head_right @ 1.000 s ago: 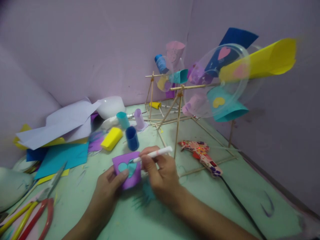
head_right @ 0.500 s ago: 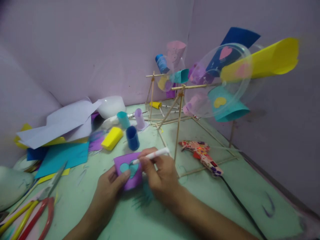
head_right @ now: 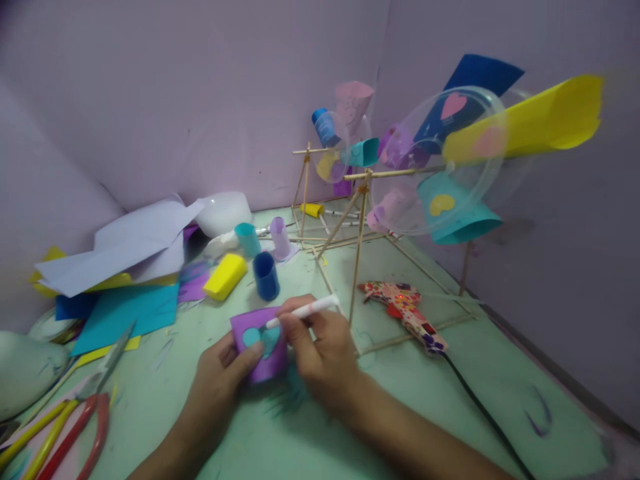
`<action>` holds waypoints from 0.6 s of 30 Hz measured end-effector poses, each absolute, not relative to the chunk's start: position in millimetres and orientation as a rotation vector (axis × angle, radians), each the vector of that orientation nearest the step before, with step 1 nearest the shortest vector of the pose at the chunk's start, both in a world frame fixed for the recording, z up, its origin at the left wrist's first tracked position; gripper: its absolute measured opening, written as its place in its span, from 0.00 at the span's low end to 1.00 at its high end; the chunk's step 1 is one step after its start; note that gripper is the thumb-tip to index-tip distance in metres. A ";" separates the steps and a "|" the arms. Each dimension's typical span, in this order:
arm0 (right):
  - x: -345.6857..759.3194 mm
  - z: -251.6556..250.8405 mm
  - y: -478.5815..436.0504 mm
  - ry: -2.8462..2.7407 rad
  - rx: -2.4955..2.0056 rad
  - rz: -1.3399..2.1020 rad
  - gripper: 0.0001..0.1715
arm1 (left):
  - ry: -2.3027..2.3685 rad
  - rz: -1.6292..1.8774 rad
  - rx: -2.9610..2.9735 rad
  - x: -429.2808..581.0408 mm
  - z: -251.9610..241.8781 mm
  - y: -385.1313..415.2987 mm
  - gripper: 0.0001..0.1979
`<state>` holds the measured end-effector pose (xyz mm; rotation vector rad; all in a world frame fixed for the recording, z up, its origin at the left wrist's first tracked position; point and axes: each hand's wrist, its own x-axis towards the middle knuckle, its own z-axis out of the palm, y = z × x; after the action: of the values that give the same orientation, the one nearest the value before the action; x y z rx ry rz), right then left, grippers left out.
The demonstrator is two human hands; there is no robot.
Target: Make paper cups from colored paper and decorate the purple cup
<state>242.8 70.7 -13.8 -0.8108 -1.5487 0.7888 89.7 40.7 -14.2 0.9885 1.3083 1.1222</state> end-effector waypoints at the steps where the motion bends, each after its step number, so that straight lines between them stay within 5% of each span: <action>1: 242.4 -14.0 70.5 -1.544 -0.810 0.792 0.06 | 1.309 1.120 0.993 89.8 -14.2 40.9 0.20; 18: 239.5 -11.2 66.2 -1.562 -0.788 0.786 0.07 | 1.326 1.107 1.051 95.3 -11.2 39.7 0.19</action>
<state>239.5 66.2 -11.2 -0.7882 -1.5616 0.7859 95.3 39.7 -11.2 1.0512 1.3258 1.1074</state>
